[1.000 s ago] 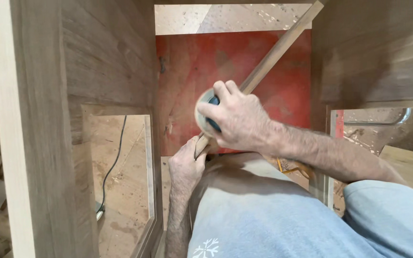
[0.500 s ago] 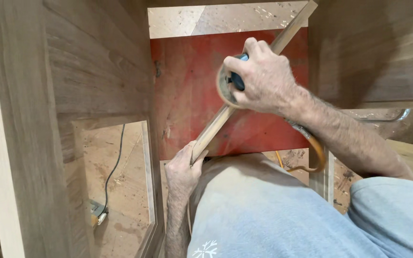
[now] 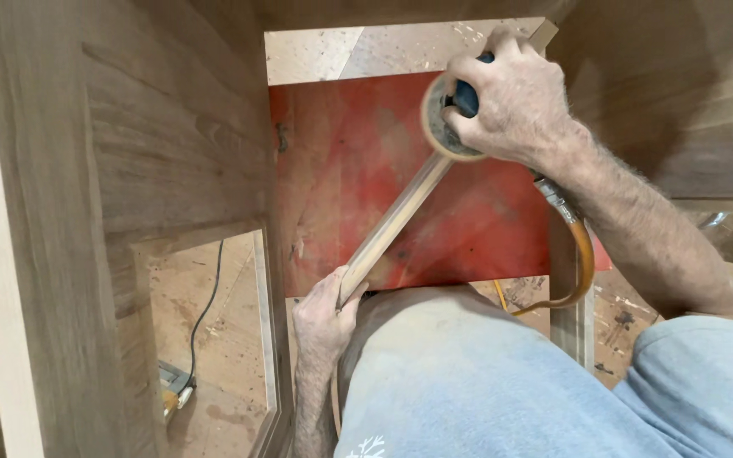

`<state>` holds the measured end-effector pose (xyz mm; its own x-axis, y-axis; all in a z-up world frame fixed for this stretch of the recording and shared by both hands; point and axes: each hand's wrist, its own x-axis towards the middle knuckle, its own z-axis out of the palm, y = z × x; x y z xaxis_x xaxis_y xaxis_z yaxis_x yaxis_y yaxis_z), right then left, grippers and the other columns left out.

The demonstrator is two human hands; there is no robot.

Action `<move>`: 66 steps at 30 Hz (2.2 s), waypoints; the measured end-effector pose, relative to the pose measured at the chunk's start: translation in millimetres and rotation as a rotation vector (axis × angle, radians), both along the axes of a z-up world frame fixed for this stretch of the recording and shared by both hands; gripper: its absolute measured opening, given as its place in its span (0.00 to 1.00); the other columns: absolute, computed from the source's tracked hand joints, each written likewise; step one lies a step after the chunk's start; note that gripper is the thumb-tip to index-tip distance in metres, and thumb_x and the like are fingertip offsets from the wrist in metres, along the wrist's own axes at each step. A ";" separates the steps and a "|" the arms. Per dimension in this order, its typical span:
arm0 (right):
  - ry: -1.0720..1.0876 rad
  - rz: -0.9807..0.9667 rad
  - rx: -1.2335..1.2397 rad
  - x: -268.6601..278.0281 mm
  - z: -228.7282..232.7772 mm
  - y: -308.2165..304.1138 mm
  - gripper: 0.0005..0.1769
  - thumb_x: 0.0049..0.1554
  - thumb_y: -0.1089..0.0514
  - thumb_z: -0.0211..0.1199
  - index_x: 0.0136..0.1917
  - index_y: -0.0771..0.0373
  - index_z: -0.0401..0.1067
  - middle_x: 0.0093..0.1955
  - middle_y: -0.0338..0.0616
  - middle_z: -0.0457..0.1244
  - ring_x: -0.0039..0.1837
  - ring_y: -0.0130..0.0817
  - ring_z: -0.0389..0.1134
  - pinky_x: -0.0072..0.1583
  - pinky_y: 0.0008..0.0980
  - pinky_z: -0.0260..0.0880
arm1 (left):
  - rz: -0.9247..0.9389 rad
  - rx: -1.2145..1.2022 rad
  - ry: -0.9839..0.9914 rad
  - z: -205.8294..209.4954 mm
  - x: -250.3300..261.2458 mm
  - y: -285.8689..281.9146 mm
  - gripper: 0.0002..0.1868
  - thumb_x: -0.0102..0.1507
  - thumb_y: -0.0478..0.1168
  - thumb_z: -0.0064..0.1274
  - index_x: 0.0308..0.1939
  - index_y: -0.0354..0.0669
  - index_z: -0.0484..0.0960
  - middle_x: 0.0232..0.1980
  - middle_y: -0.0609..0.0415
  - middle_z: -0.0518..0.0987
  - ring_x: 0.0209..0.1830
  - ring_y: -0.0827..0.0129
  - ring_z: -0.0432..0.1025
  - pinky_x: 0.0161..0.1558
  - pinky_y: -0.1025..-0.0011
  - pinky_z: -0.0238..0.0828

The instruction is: The person sands wooden boards and strips using an electric orbital sander, handling the items individually on a workbench and turning them over to sand different sides.

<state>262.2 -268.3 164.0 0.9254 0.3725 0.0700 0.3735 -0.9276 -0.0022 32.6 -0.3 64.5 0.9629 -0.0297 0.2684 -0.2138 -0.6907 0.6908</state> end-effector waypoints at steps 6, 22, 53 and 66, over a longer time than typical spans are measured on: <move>-0.008 -0.103 0.020 18.3 0.6 -15.5 0.19 0.48 0.39 0.67 0.50 0.46 0.75 0.52 0.50 0.60 0.48 0.54 0.65 0.32 0.52 0.72 | -0.017 0.009 -0.022 -0.7 -1.5 -0.5 0.19 0.58 0.40 0.65 0.48 0.35 0.80 0.45 0.51 0.84 0.42 0.63 0.80 0.49 0.69 0.76; -0.046 -0.250 0.093 65.8 -11.9 -72.7 0.15 0.47 0.44 0.65 0.48 0.46 0.73 0.48 0.49 0.58 0.48 0.52 0.65 0.37 0.50 0.70 | -0.024 0.102 -0.015 -15.1 -6.0 5.2 0.19 0.57 0.45 0.64 0.48 0.41 0.80 0.45 0.57 0.84 0.41 0.68 0.79 0.47 0.73 0.75; 0.054 -0.184 0.108 70.5 -4.7 -64.8 0.14 0.45 0.47 0.66 0.46 0.46 0.72 0.46 0.48 0.58 0.47 0.55 0.65 0.39 0.52 0.70 | 0.030 0.099 -0.080 -20.9 -15.8 -6.9 0.20 0.56 0.43 0.66 0.48 0.37 0.80 0.44 0.54 0.83 0.40 0.68 0.79 0.45 0.71 0.77; 0.080 -0.042 0.083 -4.4 6.9 3.0 0.17 0.47 0.41 0.66 0.49 0.45 0.75 0.50 0.51 0.59 0.49 0.52 0.66 0.41 0.53 0.71 | 0.101 -0.143 0.128 -7.4 -36.7 -1.4 0.20 0.59 0.38 0.61 0.54 0.42 0.78 0.49 0.52 0.83 0.45 0.63 0.79 0.51 0.70 0.74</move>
